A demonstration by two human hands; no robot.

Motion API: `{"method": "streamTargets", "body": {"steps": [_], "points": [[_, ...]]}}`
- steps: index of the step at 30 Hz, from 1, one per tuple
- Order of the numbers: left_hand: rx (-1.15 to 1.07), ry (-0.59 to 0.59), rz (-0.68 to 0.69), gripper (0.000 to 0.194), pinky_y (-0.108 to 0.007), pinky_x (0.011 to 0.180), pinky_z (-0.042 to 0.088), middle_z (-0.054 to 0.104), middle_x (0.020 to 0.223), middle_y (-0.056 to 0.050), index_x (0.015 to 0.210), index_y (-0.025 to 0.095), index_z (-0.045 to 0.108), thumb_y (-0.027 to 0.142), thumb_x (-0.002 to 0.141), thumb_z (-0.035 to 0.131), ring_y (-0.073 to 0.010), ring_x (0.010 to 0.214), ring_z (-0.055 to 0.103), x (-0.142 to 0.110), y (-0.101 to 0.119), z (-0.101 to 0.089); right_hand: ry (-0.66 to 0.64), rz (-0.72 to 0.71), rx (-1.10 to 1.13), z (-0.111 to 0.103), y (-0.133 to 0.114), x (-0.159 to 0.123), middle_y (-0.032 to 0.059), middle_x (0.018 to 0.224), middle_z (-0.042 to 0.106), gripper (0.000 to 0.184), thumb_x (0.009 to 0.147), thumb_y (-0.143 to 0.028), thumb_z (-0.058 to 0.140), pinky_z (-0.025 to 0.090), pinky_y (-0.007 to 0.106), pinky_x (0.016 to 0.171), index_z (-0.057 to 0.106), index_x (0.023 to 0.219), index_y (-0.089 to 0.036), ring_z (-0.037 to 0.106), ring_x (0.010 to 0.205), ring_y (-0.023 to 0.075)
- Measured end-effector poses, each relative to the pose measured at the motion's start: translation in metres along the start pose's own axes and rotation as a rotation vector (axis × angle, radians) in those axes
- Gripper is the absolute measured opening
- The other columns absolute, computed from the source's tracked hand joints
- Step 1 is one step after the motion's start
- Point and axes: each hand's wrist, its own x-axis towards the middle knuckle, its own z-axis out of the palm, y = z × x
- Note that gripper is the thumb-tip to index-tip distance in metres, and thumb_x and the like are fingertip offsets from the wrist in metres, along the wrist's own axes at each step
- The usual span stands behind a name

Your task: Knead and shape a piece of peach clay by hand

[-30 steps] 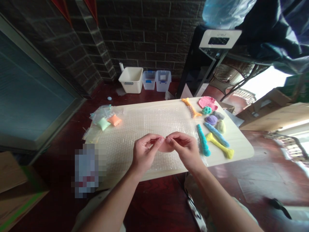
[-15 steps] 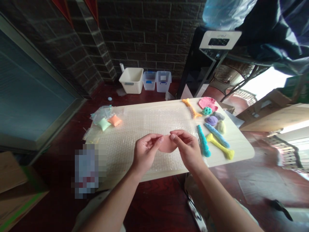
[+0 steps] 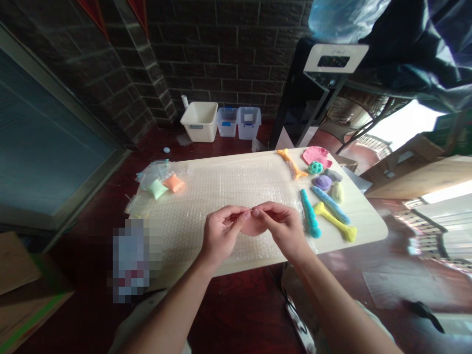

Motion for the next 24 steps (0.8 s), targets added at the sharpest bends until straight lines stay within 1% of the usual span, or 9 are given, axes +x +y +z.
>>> {"method": "streamTargets", "body": {"steps": [2, 5, 9, 13, 17, 24], "points": [[-0.002, -0.003, -0.016, 0.020, -0.030, 0.080, 0.062, 0.082, 0.096, -0.008, 0.099, 0.018, 0.083, 0.032, 0.085, 0.085, -0.0211, 0.086, 0.077, -0.0001, 0.0007, 0.0010, -0.006, -0.016, -0.013, -0.0003, 0.0005, -0.0002, 0.0043, 0.080, 0.077, 0.020, 0.085, -0.041, 0.085, 0.051, 0.028, 0.067, 0.083, 0.084, -0.021, 0.066, 0.072, 0.0156], [-0.052, 0.023, -0.047, 0.021, -0.028, 0.082, 0.061, 0.082, 0.098, -0.008, 0.100, 0.018, 0.081, 0.034, 0.086, 0.084, -0.0200, 0.089, 0.077, 0.0000, 0.0015, 0.0026, 0.010, -0.039, -0.005, 0.0000, 0.0017, -0.0003, 0.0037, 0.079, 0.076, 0.019, 0.085, -0.040, 0.085, 0.051, 0.028, 0.066, 0.082, 0.084, -0.021, 0.065, 0.071, 0.0153], [-0.113, 0.026, -0.080, 0.017, -0.025, 0.079, 0.058, 0.081, 0.093, -0.006, 0.094, 0.018, 0.079, 0.033, 0.087, 0.083, -0.0166, 0.084, 0.074, 0.0005, 0.0009, 0.0023, 0.033, -0.055, 0.007, 0.0003, 0.0037, -0.0005, 0.0028, 0.078, 0.075, 0.018, 0.084, -0.039, 0.085, 0.050, 0.027, 0.064, 0.081, 0.085, -0.022, 0.063, 0.069, 0.0145], [-0.095, 0.005, -0.081, 0.017, -0.027, 0.077, 0.057, 0.080, 0.091, -0.006, 0.091, 0.018, 0.079, 0.033, 0.086, 0.083, -0.0179, 0.083, 0.074, 0.0008, 0.0006, 0.0001, -0.006, -0.087, -0.036, -0.0007, 0.0050, -0.0009, 0.0035, 0.080, 0.076, 0.017, 0.087, -0.037, 0.083, 0.052, 0.028, 0.066, 0.080, 0.086, -0.021, 0.065, 0.071, 0.0150], [-0.053, 0.002, -0.080, 0.020, -0.027, 0.076, 0.056, 0.079, 0.089, -0.006, 0.089, 0.017, 0.079, 0.037, 0.087, 0.082, -0.0182, 0.083, 0.073, 0.0004, 0.0020, -0.0003, -0.040, -0.129, -0.110, -0.0014, 0.0050, -0.0013, 0.0039, 0.081, 0.075, 0.016, 0.089, -0.035, 0.080, 0.052, 0.029, 0.068, 0.078, 0.086, -0.020, 0.066, 0.073, 0.0159], [-0.038, 0.000, -0.088, 0.022, -0.026, 0.074, 0.055, 0.077, 0.085, -0.005, 0.086, 0.018, 0.077, 0.039, 0.087, 0.081, -0.0169, 0.079, 0.071, 0.0014, 0.0012, 0.0010, -0.034, -0.156, -0.180, -0.0012, 0.0069, -0.0019, 0.0042, 0.081, 0.075, 0.016, 0.090, -0.035, 0.078, 0.052, 0.030, 0.070, 0.078, 0.086, -0.020, 0.066, 0.074, 0.0170]]}}
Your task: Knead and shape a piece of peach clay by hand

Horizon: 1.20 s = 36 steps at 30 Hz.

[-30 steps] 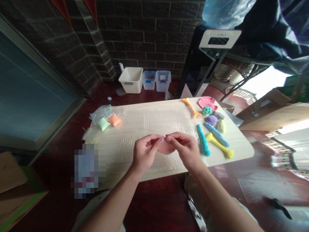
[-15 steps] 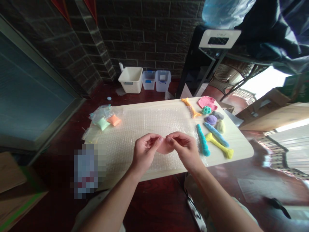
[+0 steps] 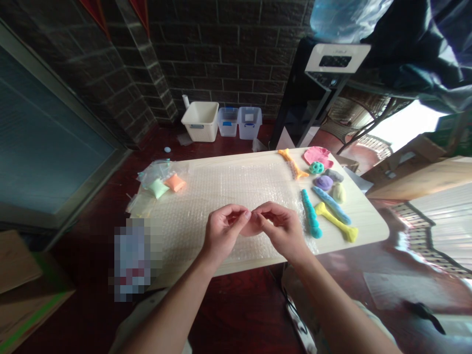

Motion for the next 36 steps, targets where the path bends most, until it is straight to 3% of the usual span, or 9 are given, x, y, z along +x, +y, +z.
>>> {"method": "streamTargets", "body": {"steps": [4, 8, 12, 20, 27, 33, 36], "points": [[-0.091, 0.004, -0.032, 0.021, -0.026, 0.081, 0.055, 0.079, 0.095, -0.005, 0.098, 0.019, 0.077, 0.036, 0.087, 0.083, -0.0172, 0.088, 0.072, 0.0012, -0.0026, 0.0003, 0.037, 0.064, 0.066, 0.0000, 0.0021, 0.0016, 0.0041, 0.080, 0.075, 0.019, 0.090, -0.039, 0.079, 0.051, 0.029, 0.067, 0.078, 0.087, -0.020, 0.065, 0.071, 0.0163], [-0.151, -0.050, -0.081, 0.026, -0.031, 0.088, 0.056, 0.080, 0.106, -0.009, 0.110, 0.019, 0.078, 0.037, 0.091, 0.079, -0.0198, 0.094, 0.074, 0.0017, -0.0055, 0.0005, 0.157, 0.089, 0.145, -0.0003, 0.0002, 0.0040, 0.0023, 0.079, 0.073, 0.022, 0.087, -0.042, 0.082, 0.049, 0.027, 0.065, 0.077, 0.085, -0.021, 0.062, 0.070, 0.0149], [-0.121, -0.063, -0.053, 0.025, -0.032, 0.089, 0.057, 0.081, 0.104, -0.010, 0.108, 0.019, 0.082, 0.038, 0.091, 0.079, -0.0206, 0.093, 0.075, 0.0013, -0.0065, 0.0017, 0.128, 0.130, 0.138, 0.0011, -0.0009, 0.0040, 0.0037, 0.086, 0.077, 0.026, 0.087, -0.046, 0.082, 0.052, 0.029, 0.068, 0.079, 0.096, -0.022, 0.067, 0.076, 0.0176], [-0.178, -0.036, -0.143, 0.034, -0.031, 0.080, 0.059, 0.082, 0.104, -0.011, 0.111, 0.018, 0.081, 0.043, 0.088, 0.082, -0.0204, 0.087, 0.075, 0.0004, -0.0068, 0.0021, 0.118, 0.145, 0.085, 0.0002, 0.0022, 0.0043, 0.0060, 0.084, 0.079, 0.028, 0.088, -0.048, 0.081, 0.053, 0.030, 0.070, 0.081, 0.089, -0.020, 0.069, 0.077, 0.0193], [-0.061, 0.003, -0.083, 0.036, -0.032, 0.082, 0.060, 0.082, 0.103, -0.012, 0.105, 0.015, 0.082, 0.046, 0.087, 0.081, -0.0224, 0.090, 0.076, 0.0007, -0.0066, -0.0001, 0.060, 0.206, 0.045, 0.0013, 0.0035, 0.0026, 0.0061, 0.077, 0.075, 0.036, 0.086, -0.055, 0.081, 0.050, 0.030, 0.061, 0.082, 0.090, -0.019, 0.066, 0.070, 0.0199], [-0.190, -0.059, -0.204, 0.045, -0.032, 0.077, 0.061, 0.081, 0.101, -0.012, 0.109, 0.014, 0.079, 0.049, 0.082, 0.085, -0.0224, 0.089, 0.076, 0.0002, -0.0044, 0.0024, 0.174, 0.204, 0.156, 0.0011, 0.0056, 0.0054, 0.0045, 0.078, 0.075, 0.031, 0.085, -0.050, 0.083, 0.049, 0.028, 0.063, 0.081, 0.087, -0.019, 0.065, 0.070, 0.0175], [-0.151, -0.082, -0.168, 0.041, -0.031, 0.076, 0.061, 0.081, 0.094, -0.010, 0.103, 0.012, 0.081, 0.048, 0.083, 0.086, -0.0208, 0.082, 0.075, 0.0005, -0.0047, 0.0003, 0.176, 0.202, 0.209, 0.0006, 0.0030, 0.0065, 0.0050, 0.088, 0.078, 0.029, 0.084, -0.048, 0.085, 0.053, 0.029, 0.070, 0.081, 0.093, -0.020, 0.068, 0.078, 0.0189]]}}
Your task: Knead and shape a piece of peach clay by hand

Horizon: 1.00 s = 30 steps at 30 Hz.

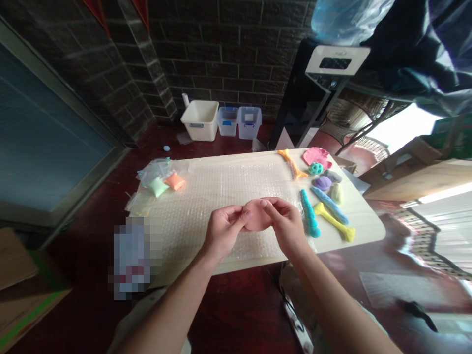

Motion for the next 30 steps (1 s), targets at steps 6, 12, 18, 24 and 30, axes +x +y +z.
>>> {"method": "streamTargets", "body": {"steps": [6, 12, 18, 24, 30], "points": [[0.142, 0.014, 0.067, 0.036, -0.027, 0.071, 0.058, 0.080, 0.090, -0.008, 0.102, 0.013, 0.082, 0.046, 0.087, 0.082, -0.0196, 0.082, 0.073, 0.000, 0.002, -0.004, -0.097, 0.060, -0.058, 0.000, -0.003, -0.002, 0.0065, 0.085, 0.079, 0.035, 0.080, -0.051, 0.087, 0.054, 0.031, 0.069, 0.083, 0.090, -0.018, 0.069, 0.075, 0.0205], [0.011, -0.070, -0.018, 0.039, -0.035, 0.083, 0.063, 0.081, 0.102, -0.011, 0.108, 0.014, 0.080, 0.044, 0.083, 0.086, -0.0225, 0.090, 0.076, -0.004, 0.004, -0.002, -0.021, -0.009, 0.003, -0.002, 0.003, -0.004, 0.0030, 0.080, 0.074, 0.031, 0.083, -0.049, 0.085, 0.051, 0.029, 0.067, 0.078, 0.089, -0.019, 0.065, 0.072, 0.0171], [0.211, -0.044, 0.075, 0.034, -0.030, 0.075, 0.062, 0.080, 0.091, -0.009, 0.100, 0.014, 0.082, 0.045, 0.086, 0.083, -0.0207, 0.080, 0.074, -0.010, 0.009, -0.010, -0.096, -0.048, -0.121, 0.000, 0.000, -0.009, 0.0057, 0.097, 0.079, 0.042, 0.078, -0.051, 0.089, 0.058, 0.034, 0.081, 0.077, 0.106, -0.021, 0.072, 0.089, 0.0224], [0.291, -0.098, 0.126, 0.032, -0.028, 0.076, 0.060, 0.081, 0.097, -0.009, 0.104, 0.016, 0.080, 0.044, 0.087, 0.082, -0.0206, 0.084, 0.075, -0.023, 0.014, -0.015, -0.173, -0.003, -0.139, -0.002, -0.005, -0.024, 0.0035, 0.080, 0.076, 0.037, 0.079, -0.052, 0.087, 0.052, 0.030, 0.068, 0.081, 0.087, -0.016, 0.067, 0.073, 0.0182], [0.141, -0.122, 0.097, 0.037, -0.033, 0.081, 0.063, 0.080, 0.096, -0.011, 0.101, 0.014, 0.078, 0.048, 0.088, 0.080, -0.0231, 0.088, 0.077, -0.037, 0.017, 0.002, 0.029, -0.039, 0.002, -0.005, -0.005, -0.050, 0.0038, 0.084, 0.075, 0.037, 0.078, -0.054, 0.086, 0.056, 0.032, 0.074, 0.074, 0.089, -0.020, 0.068, 0.078, 0.0194]]}}
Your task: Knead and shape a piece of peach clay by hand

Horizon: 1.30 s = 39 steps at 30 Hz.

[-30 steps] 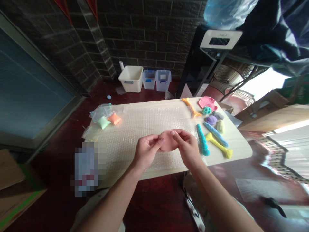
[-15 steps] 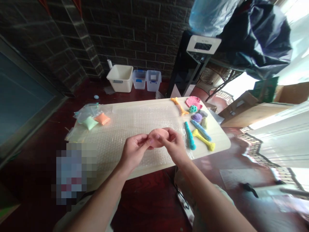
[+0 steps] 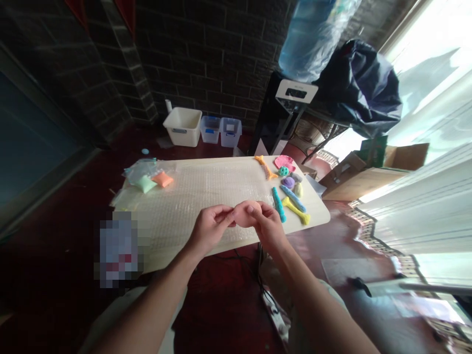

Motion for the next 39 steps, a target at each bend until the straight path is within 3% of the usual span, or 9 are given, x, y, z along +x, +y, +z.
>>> {"method": "streamTargets", "body": {"steps": [3, 8, 12, 15, 21, 25, 28, 33, 39], "points": [[0.027, 0.033, 0.066, 0.035, -0.034, 0.080, 0.062, 0.081, 0.096, -0.011, 0.098, 0.014, 0.078, 0.049, 0.090, 0.076, -0.0246, 0.091, 0.076, 0.002, -0.001, 0.011, 0.009, -0.020, -0.035, -0.005, 0.000, -0.015, 0.0042, 0.086, 0.076, 0.036, 0.080, -0.053, 0.085, 0.057, 0.032, 0.077, 0.073, 0.089, -0.020, 0.070, 0.082, 0.0205], [0.217, 0.018, 0.224, 0.025, -0.032, 0.082, 0.058, 0.081, 0.096, -0.010, 0.096, 0.017, 0.079, 0.041, 0.095, 0.070, -0.0240, 0.090, 0.076, 0.008, -0.007, 0.026, 0.012, -0.029, -0.093, -0.020, -0.002, -0.035, 0.0070, 0.109, 0.080, 0.042, 0.082, -0.049, 0.085, 0.059, 0.035, 0.083, 0.074, 0.114, -0.023, 0.074, 0.099, 0.0253], [0.155, 0.005, 0.183, 0.028, -0.032, 0.083, 0.056, 0.081, 0.100, -0.011, 0.102, 0.016, 0.078, 0.043, 0.093, 0.072, -0.0240, 0.093, 0.076, 0.010, -0.009, 0.031, 0.021, -0.044, -0.122, -0.024, -0.005, -0.035, 0.0095, 0.114, 0.080, 0.046, 0.082, -0.046, 0.086, 0.060, 0.038, 0.086, 0.073, 0.120, -0.023, 0.075, 0.103, 0.0275], [0.000, -0.031, 0.089, 0.044, -0.030, 0.077, 0.056, 0.080, 0.104, -0.012, 0.118, 0.016, 0.073, 0.048, 0.088, 0.078, -0.0239, 0.094, 0.075, 0.012, -0.009, 0.031, 0.019, -0.083, -0.092, -0.022, -0.005, -0.025, 0.0081, 0.108, 0.080, 0.041, 0.086, -0.043, 0.084, 0.060, 0.036, 0.082, 0.073, 0.121, -0.023, 0.075, 0.095, 0.0247], [-0.009, -0.034, 0.013, 0.040, -0.027, 0.067, 0.049, 0.067, 0.078, -0.003, 0.084, 0.014, 0.071, 0.053, 0.089, 0.075, -0.0169, 0.074, 0.063, 0.018, -0.008, 0.020, 0.026, -0.231, -0.223, -0.016, -0.002, 0.001, 0.0070, 0.101, 0.077, 0.028, 0.091, -0.043, 0.081, 0.056, 0.033, 0.083, 0.075, 0.107, -0.021, 0.071, 0.094, 0.0209], [0.149, -0.071, 0.079, 0.038, -0.023, 0.059, 0.038, 0.058, 0.071, 0.001, 0.076, 0.015, 0.065, 0.049, 0.093, 0.070, -0.0124, 0.066, 0.052, 0.021, -0.008, 0.012, -0.018, -0.203, -0.230, -0.019, 0.000, 0.002, 0.0035, 0.090, 0.075, 0.038, 0.090, -0.043, 0.081, 0.054, 0.028, 0.067, 0.073, 0.121, -0.022, 0.068, 0.078, 0.0165], [0.149, -0.085, 0.100, 0.033, -0.024, 0.066, 0.045, 0.066, 0.081, -0.002, 0.087, 0.015, 0.069, 0.048, 0.093, 0.070, -0.0151, 0.075, 0.059, 0.018, -0.009, 0.012, -0.048, -0.145, -0.169, -0.021, 0.001, -0.008, 0.0004, 0.077, 0.071, 0.040, 0.088, -0.044, 0.083, 0.053, 0.027, 0.058, 0.073, 0.118, -0.020, 0.063, 0.064, 0.0137], [0.020, 0.062, -0.038, 0.045, -0.023, 0.051, 0.049, 0.069, 0.084, -0.005, 0.102, 0.016, 0.070, 0.059, 0.089, 0.070, -0.0169, 0.067, 0.065, 0.008, -0.015, 0.022, -0.009, -0.091, -0.097, -0.015, 0.002, -0.021, -0.0003, 0.079, 0.071, 0.050, 0.083, -0.045, 0.086, 0.060, 0.030, 0.058, 0.070, 0.123, -0.020, 0.066, 0.063, 0.0145], [-0.148, 0.216, -0.128, 0.040, -0.022, 0.039, 0.045, 0.066, 0.073, -0.001, 0.092, 0.018, 0.067, 0.056, 0.084, 0.075, -0.0140, 0.052, 0.060, 0.020, -0.013, 0.018, -0.197, -0.102, -0.245, -0.003, -0.005, 0.000, 0.0060, 0.099, 0.073, 0.071, 0.083, -0.044, 0.086, 0.057, 0.028, 0.057, 0.061, 0.143, -0.018, 0.070, 0.067, 0.0139]]}}
